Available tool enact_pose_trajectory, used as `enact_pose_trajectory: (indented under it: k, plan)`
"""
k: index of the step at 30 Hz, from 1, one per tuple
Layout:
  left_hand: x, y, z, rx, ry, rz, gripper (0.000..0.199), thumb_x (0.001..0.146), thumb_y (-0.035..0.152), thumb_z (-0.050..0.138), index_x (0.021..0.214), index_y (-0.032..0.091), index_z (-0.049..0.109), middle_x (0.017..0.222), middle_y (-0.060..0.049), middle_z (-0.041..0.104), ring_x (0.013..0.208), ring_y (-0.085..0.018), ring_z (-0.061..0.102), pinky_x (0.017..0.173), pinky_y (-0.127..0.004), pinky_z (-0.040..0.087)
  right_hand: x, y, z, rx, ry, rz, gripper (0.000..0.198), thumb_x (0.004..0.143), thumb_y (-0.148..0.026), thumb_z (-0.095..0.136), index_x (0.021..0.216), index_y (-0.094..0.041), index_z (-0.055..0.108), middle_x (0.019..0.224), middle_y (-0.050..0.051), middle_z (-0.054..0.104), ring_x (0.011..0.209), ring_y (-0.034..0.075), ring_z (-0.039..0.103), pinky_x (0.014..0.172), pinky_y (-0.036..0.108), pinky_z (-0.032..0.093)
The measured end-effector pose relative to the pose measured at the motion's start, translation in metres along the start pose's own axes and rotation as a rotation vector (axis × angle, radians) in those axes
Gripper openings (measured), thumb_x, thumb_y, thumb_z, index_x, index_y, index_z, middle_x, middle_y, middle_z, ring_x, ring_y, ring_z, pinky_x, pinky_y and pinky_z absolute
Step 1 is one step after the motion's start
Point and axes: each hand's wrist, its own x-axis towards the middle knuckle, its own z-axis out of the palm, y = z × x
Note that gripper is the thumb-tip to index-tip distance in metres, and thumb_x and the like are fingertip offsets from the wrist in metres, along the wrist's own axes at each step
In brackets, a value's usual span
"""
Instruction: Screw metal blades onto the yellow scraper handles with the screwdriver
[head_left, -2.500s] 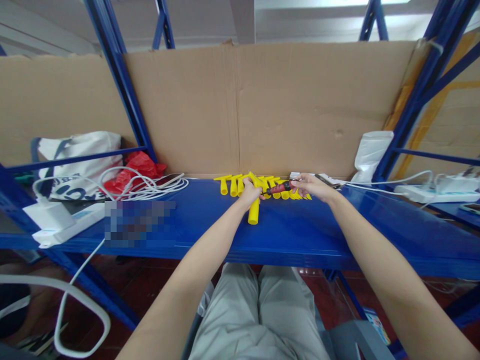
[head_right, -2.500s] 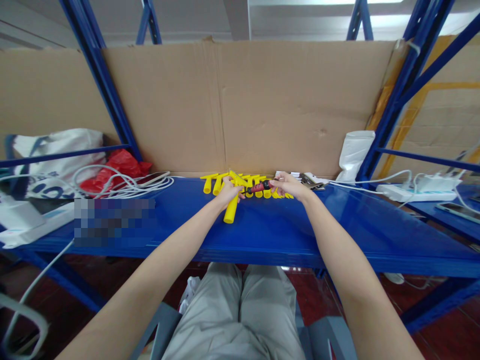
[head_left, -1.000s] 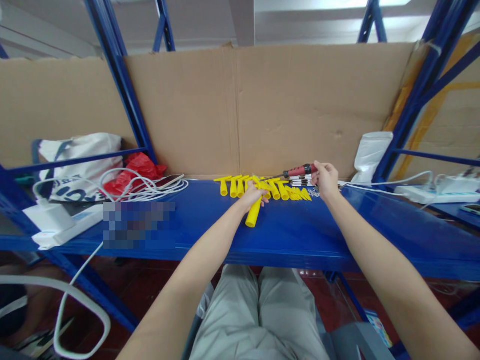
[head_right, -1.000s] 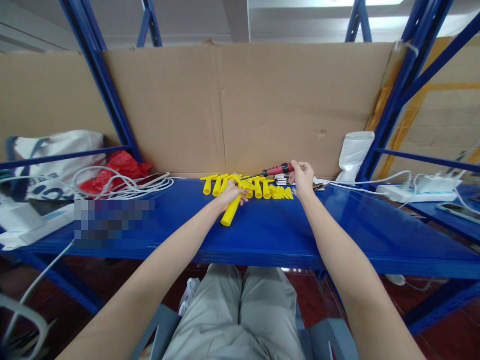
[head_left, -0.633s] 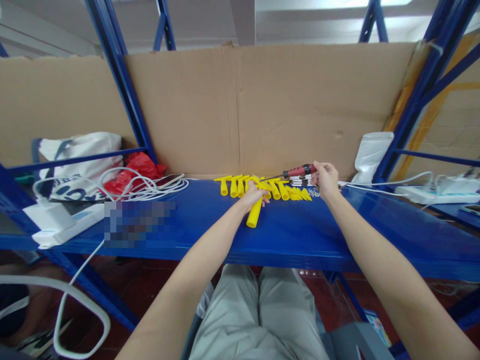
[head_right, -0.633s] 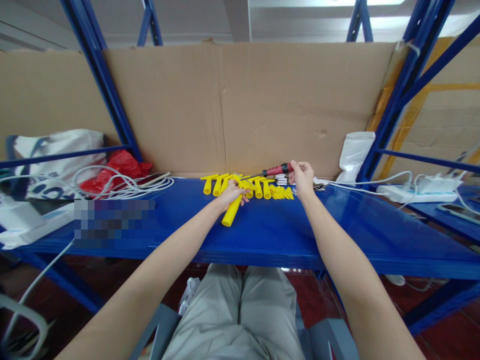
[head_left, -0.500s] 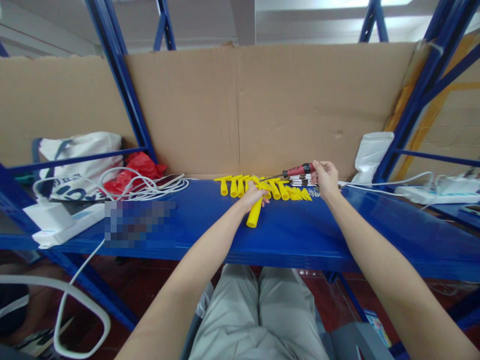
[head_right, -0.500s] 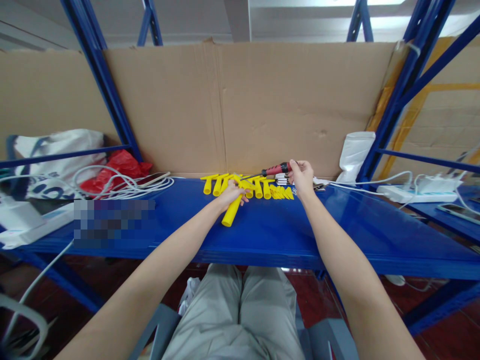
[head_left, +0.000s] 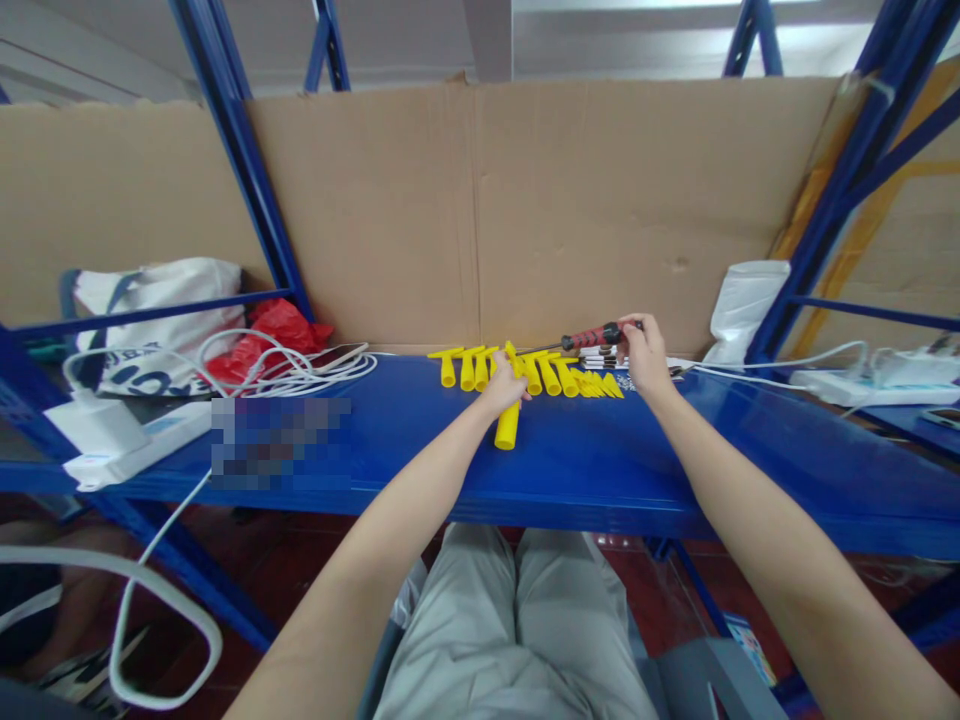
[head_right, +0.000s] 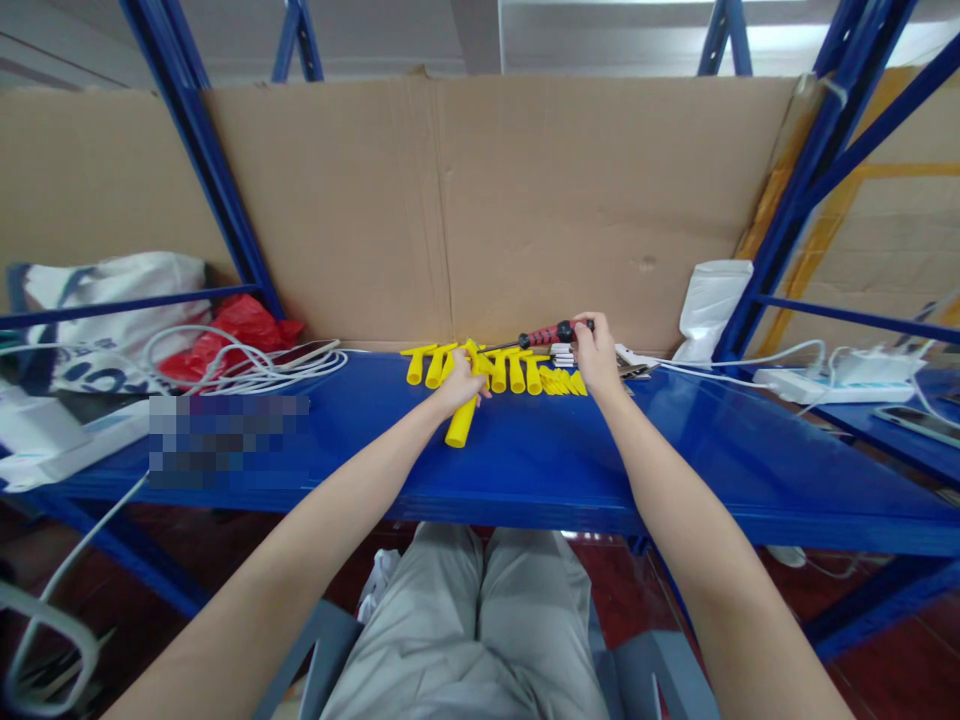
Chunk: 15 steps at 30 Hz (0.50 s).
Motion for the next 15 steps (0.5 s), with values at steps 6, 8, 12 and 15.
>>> enact_pose_trajectory:
  k: [6,8,12,15]
  plan:
    - [0.0056,-0.0067,-0.0011,0.044,-0.006,0.028,0.048,0.078,0.001,0.043,0.118,0.016,0.021,0.081,0.000,0.057,0.043,-0.007,0.054,0.040,-0.019,0.039,-0.0047,-0.0028,-0.0020,-0.224,0.042,-0.108,0.041,0.083,-0.062,0.042,0.075,-0.021,0.048,0.060,-0.001,0.047,0.061,0.015,0.049,0.060,0.029,0.038]
    - [0.0065,-0.0075,-0.0013,0.051,-0.004,0.039,0.048,0.078,0.003,0.045,0.118,0.016,0.021,0.081,-0.001,0.058,0.043,-0.007,0.054,0.041,-0.019,0.040,-0.0039,-0.0037,-0.0025,-0.257,0.050,-0.113,0.043,0.081,-0.063,0.043,0.073,-0.021,0.048,0.060,-0.001,0.048,0.063,0.015,0.048,0.062,0.029,0.038]
    - [0.0063,-0.0079,-0.0012,0.057,0.000,0.064,0.048,0.079,0.005,0.046,0.119,0.015,0.021,0.085,-0.002,0.058,0.042,-0.006,0.054,0.042,-0.020,0.041,-0.0010,-0.0005,-0.0017,-0.195,0.054,-0.103,0.038,0.081,-0.059,0.048,0.076,-0.021,0.049,0.065,-0.002,0.050,0.066,0.014,0.049,0.062,0.027,0.039]
    - [0.0057,-0.0081,-0.0011,0.064,0.001,0.074,0.046,0.079,0.004,0.045,0.117,0.015,0.022,0.086,-0.003,0.057,0.042,-0.006,0.054,0.040,-0.019,0.041,-0.0004,0.0031,-0.0015,-0.160,0.054,-0.099,0.037,0.080,-0.058,0.049,0.077,-0.021,0.049,0.068,-0.001,0.051,0.069,0.014,0.051,0.063,0.027,0.040]
